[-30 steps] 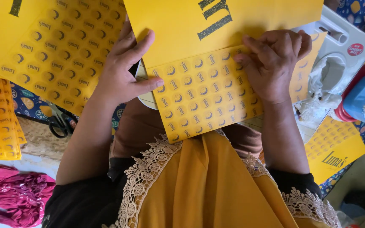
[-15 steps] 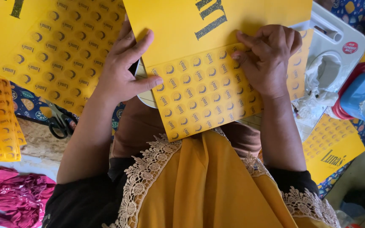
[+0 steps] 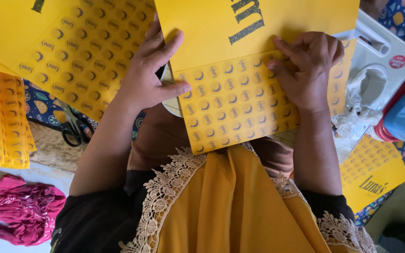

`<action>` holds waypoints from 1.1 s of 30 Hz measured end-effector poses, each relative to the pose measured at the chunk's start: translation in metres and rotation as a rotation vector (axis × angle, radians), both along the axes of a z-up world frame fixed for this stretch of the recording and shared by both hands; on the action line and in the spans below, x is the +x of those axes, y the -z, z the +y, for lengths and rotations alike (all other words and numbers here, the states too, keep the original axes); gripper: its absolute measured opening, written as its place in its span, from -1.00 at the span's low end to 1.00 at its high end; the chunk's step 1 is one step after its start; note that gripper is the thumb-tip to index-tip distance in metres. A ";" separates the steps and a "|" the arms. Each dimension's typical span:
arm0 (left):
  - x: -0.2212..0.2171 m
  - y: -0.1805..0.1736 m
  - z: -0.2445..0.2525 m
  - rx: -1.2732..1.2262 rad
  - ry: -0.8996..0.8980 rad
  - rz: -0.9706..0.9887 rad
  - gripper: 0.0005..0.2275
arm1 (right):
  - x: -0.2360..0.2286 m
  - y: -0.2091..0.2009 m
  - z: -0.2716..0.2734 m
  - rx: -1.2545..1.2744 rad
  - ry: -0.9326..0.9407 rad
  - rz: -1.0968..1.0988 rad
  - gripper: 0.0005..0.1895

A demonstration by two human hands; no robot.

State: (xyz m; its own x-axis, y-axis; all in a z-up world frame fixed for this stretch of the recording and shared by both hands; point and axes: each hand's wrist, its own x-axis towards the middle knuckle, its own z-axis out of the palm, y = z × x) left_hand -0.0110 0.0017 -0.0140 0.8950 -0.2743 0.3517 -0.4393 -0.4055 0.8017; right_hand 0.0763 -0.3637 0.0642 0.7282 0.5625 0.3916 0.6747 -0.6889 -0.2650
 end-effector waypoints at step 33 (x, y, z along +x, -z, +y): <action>0.000 -0.014 0.001 0.024 -0.002 -0.016 -0.26 | 0.010 0.013 -0.043 0.084 0.202 0.025 -0.42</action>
State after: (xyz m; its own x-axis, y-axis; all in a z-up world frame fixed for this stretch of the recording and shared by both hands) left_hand -0.0111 0.0027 -0.0005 0.8896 -0.2814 0.3597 -0.4516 -0.4250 0.7845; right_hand 0.0863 -0.4063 0.0516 0.8328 0.3705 0.4112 0.5178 -0.7841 -0.3422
